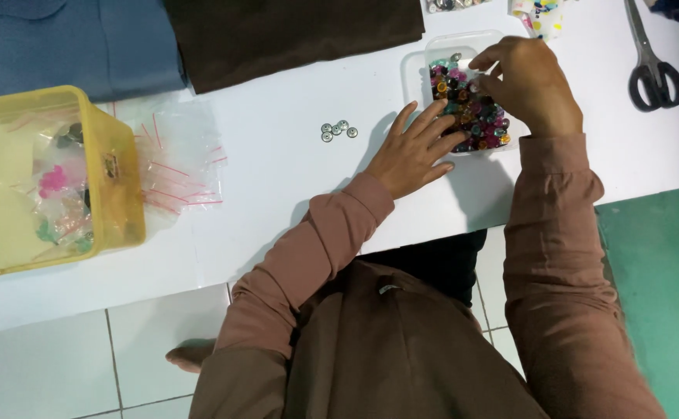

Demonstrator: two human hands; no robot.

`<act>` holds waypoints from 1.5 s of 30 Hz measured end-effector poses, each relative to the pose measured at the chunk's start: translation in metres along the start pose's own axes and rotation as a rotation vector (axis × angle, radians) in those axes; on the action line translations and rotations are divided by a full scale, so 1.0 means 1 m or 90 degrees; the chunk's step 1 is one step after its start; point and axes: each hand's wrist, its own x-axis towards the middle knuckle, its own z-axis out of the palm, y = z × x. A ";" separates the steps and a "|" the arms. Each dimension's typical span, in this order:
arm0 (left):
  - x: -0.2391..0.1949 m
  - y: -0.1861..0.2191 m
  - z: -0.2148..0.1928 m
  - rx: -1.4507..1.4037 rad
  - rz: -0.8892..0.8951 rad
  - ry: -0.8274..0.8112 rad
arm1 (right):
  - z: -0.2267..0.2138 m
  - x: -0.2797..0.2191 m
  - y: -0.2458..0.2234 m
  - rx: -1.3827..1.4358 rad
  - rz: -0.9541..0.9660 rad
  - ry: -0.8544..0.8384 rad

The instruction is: Sorting small colorful beads and placing them into small plastic zip-lock bags

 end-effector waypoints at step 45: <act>0.000 0.003 -0.003 0.008 -0.023 -0.037 | 0.022 0.016 0.003 0.108 -0.113 0.076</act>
